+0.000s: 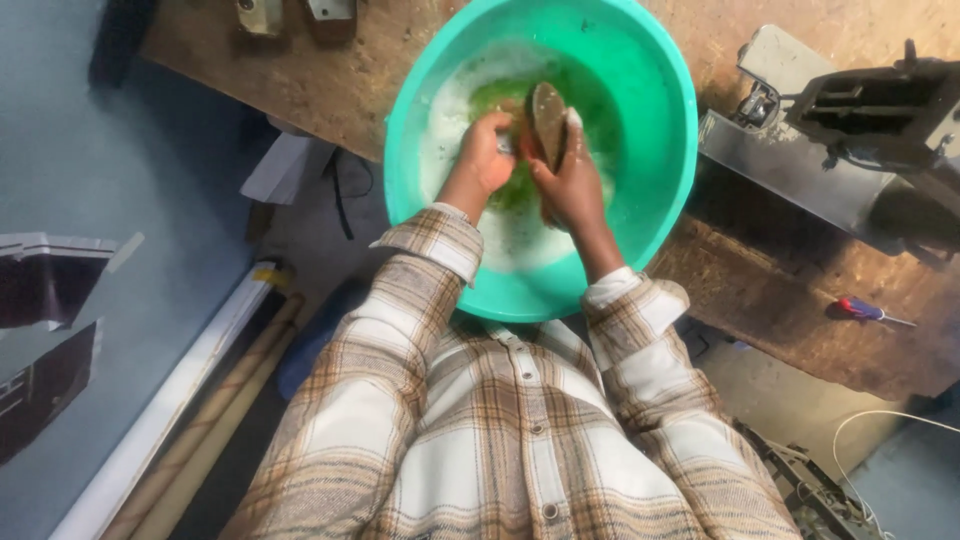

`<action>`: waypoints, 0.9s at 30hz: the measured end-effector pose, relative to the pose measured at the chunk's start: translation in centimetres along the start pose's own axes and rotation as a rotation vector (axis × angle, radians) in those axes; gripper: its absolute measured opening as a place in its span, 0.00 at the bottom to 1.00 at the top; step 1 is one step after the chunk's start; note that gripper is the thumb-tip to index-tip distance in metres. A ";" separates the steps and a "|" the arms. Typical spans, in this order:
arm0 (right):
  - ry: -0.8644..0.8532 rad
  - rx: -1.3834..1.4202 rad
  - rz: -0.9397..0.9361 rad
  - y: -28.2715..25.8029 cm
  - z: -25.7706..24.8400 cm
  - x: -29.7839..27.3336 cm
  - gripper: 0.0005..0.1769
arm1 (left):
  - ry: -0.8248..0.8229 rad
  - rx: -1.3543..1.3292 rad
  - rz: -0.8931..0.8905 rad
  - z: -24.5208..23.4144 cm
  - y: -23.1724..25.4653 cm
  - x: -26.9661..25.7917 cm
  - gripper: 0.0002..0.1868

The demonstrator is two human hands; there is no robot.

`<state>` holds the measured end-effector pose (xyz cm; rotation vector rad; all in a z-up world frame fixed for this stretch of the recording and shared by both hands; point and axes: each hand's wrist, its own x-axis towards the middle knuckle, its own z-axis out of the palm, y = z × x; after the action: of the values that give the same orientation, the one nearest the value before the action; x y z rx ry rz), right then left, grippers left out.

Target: Scrubbing and cleaning various small metal and plastic machine components in a basin of soapy water using a brush.

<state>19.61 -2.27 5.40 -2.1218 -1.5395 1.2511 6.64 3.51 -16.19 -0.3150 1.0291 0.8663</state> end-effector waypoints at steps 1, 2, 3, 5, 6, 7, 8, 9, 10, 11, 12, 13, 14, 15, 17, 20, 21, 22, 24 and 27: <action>0.068 -0.047 0.022 1.6 -0.2 -0.1 0.54 | -0.065 0.098 0.021 0.7 0.0 -1.4 0.20; 0.135 -0.091 0.041 3.1 -0.3 -0.2 0.54 | -0.129 0.198 0.044 1.4 0.2 -2.7 0.22; 0.130 -0.088 0.036 3.3 -0.9 -0.7 0.54 | -0.124 0.196 0.050 2.2 0.7 -4.3 0.22; 0.177 -0.176 0.117 3.7 -2.3 -1.8 0.51 | 0.190 1.249 0.288 4.4 1.6 -7.3 0.24; 0.178 -0.170 0.110 5.6 -1.9 -1.3 0.51 | 0.195 1.251 0.295 5.3 1.9 -8.7 0.24; 0.174 -0.248 0.125 7.5 -1.5 -0.9 0.51 | 0.229 1.457 0.371 6.2 2.0 -10.0 0.22; 0.174 -0.327 0.142 9.4 -1.2 -0.5 0.51 | 0.261 1.663 0.448 7.3 2.1 -11.4 0.20; 0.178 -0.322 0.137 9.6 -0.7 -0.5 0.51 | 0.263 1.666 0.456 8.1 2.6 -13.0 0.20; 0.165 -0.340 0.132 9.8 -0.4 -0.5 0.50 | 0.261 1.718 0.456 9.1 2.9 -14.5 0.31; 0.152 -0.358 0.128 10.1 -0.1 -0.5 0.49 | 0.258 1.771 0.456 10.1 3.1 -16.0 0.44; 0.154 -0.355 0.122 10.2 0.4 -0.1 0.49 | 0.263 1.770 0.462 9.7 3.0 -14.8 0.44; 0.144 -0.350 0.153 10.2 0.8 0.2 0.49 | 0.276 1.791 0.445 9.3 2.8 -13.7 0.43; 0.137 -0.344 0.186 10.3 1.2 0.6 0.48 | 0.286 1.813 0.430 9.1 2.6 -12.4 0.42; 0.142 -0.340 0.181 10.5 1.8 0.8 0.48 | 0.288 1.814 0.438 9.6 3.0 -13.6 0.42; 0.154 -0.322 0.182 11.0 2.7 1.1 0.51 | 0.207 1.664 0.512 10.6 3.6 -15.8 0.25; 0.132 -0.272 0.077 9.7 2.4 0.7 0.50 | 0.247 1.733 0.928 13.1 3.8 -16.7 0.13; 0.136 -0.273 0.074 10.2 2.5 1.0 0.50 | 0.246 1.731 0.934 15.6 4.2 -19.9 0.13; 0.165 -0.231 0.112 10.5 2.7 1.2 0.52 | 0.202 1.749 1.119 17.9 4.6 -23.2 0.09; 0.194 -0.187 0.135 11.4 3.4 2.0 0.56 | 0.168 1.756 1.318 21.5 5.1 -29.2 0.07; 0.188 -0.311 0.039 10.5 3.0 1.8 0.40 | 0.078 1.634 1.623 23.2 4.1 -33.8 0.19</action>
<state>24.50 -5.91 -3.84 -2.3882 -1.7060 0.8361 10.11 3.99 24.85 2.1238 1.6482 1.0039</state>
